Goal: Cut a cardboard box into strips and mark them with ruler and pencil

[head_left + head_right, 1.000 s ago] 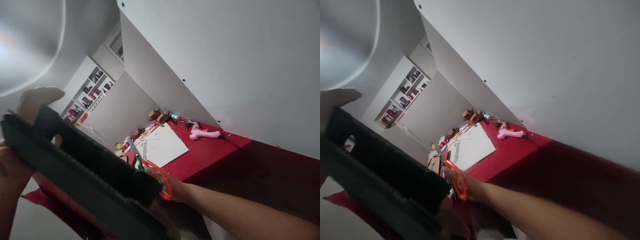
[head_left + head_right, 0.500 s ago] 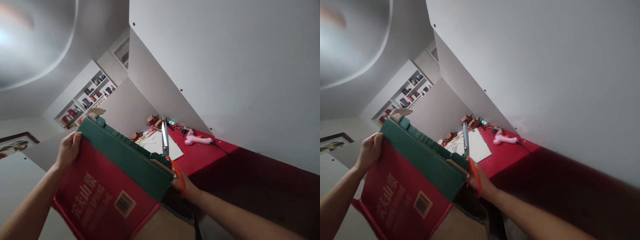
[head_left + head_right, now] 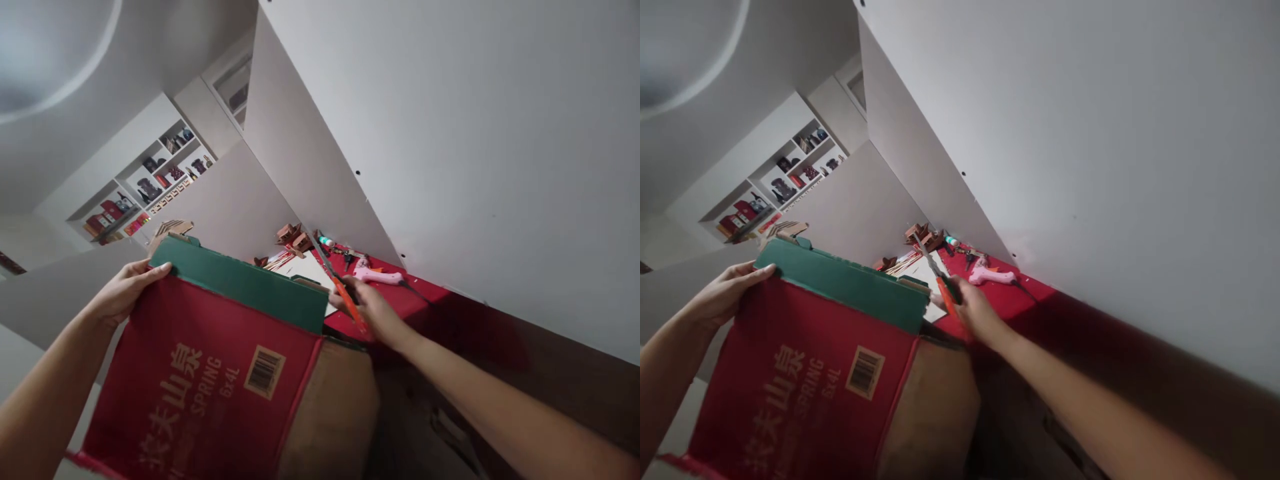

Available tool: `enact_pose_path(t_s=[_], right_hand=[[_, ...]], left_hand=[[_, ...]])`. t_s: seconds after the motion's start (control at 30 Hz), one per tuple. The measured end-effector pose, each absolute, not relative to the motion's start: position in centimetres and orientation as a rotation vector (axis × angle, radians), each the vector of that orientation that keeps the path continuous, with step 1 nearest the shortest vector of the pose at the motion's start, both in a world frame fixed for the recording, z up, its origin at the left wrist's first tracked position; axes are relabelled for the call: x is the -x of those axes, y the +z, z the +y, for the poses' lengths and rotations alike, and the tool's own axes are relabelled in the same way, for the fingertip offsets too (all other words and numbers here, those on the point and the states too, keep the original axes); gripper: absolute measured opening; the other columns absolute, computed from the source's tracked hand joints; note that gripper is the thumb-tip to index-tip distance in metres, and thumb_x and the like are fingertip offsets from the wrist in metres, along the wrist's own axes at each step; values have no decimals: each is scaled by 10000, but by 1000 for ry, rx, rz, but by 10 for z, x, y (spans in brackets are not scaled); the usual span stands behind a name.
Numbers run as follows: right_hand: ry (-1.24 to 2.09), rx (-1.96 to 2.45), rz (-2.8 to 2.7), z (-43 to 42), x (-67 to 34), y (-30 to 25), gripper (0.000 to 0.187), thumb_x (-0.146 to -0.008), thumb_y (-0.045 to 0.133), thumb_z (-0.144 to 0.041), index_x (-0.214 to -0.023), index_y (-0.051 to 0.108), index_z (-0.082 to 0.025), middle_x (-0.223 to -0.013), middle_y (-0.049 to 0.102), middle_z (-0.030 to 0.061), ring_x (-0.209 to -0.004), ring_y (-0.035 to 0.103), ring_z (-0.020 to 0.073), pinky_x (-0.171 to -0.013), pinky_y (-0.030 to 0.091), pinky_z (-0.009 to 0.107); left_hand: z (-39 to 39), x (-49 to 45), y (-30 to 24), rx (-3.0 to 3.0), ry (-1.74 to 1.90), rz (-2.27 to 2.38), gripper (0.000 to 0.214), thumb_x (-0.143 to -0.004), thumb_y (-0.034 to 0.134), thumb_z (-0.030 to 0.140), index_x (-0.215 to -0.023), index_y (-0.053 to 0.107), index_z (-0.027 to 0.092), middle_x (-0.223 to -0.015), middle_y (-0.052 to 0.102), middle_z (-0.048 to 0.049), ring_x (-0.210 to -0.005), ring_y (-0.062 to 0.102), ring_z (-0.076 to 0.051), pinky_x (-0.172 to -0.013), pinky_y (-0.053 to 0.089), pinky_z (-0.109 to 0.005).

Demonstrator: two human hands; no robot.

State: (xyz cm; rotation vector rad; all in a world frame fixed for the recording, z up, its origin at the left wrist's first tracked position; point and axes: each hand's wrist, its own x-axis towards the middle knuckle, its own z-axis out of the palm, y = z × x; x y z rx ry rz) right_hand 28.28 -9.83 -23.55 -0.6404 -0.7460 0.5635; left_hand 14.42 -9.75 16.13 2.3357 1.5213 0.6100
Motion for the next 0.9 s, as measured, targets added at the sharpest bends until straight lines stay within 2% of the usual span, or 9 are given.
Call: enact_pose_path(t_s=[0.13,0.23,0.3,0.37,0.47,0.67,0.9], right_hand=[[567,902,-793,-125,-303,-270,393,-726,667,-557,-884,573,-210,-786,621,23,-744,602,215,-686,504,320],[620,1131,-964,-153,-306,-293,392,-777,591,-560,-969,520,-225,-715,600,5,-644,579,199,-615,480,311],[673,1305,-1129,-170,-304,-299,351,-799,550,-555,-922,478,-235,-642,572,-12,-567,543,190,-553,436,303],[718,1444,-1304,-182,-302,-297,315,-808,531,-541,-830,449,-237,-637,573,-7,-558,535,191,-547,403,303],[761,1537,-1494,-190,-300,-284,313,-800,546,-530,-772,470,-228,-750,631,35,-645,580,219,-607,400,323],[689,1490,-1629,-175,-300,-257,361,-778,601,-566,-826,504,-222,-828,643,35,-716,600,228,-621,391,309],[453,1456,-1752,-150,-299,-239,463,-778,589,-645,-917,529,-207,-887,641,55,-787,619,262,-646,397,328]], left_hand=[[-69,-120,160,-2285,642,1685,456,-544,886,428,-793,609,164,-620,716,-54,-460,664,-216,-433,584,-345],[-49,-102,155,-2263,589,1656,460,-569,875,426,-836,595,177,-636,717,-41,-472,670,-208,-437,584,-332],[-40,-95,152,-2279,569,1630,468,-576,866,442,-854,592,182,-630,711,-31,-462,665,-199,-417,571,-309],[-34,-92,151,-2297,558,1660,492,-571,856,474,-864,591,180,-610,701,-33,-437,652,-205,-387,554,-313],[-27,-90,152,-2302,552,1708,515,-554,849,498,-861,585,181,-601,698,-44,-419,641,-227,-368,546,-355],[-19,-88,153,-2287,545,1698,523,-522,856,525,-814,566,201,-552,666,-11,-373,602,-215,-328,511,-339],[-19,-90,146,-2307,521,1645,521,-517,858,523,-807,570,201,-556,660,3,-380,609,-209,-321,512,-324]])
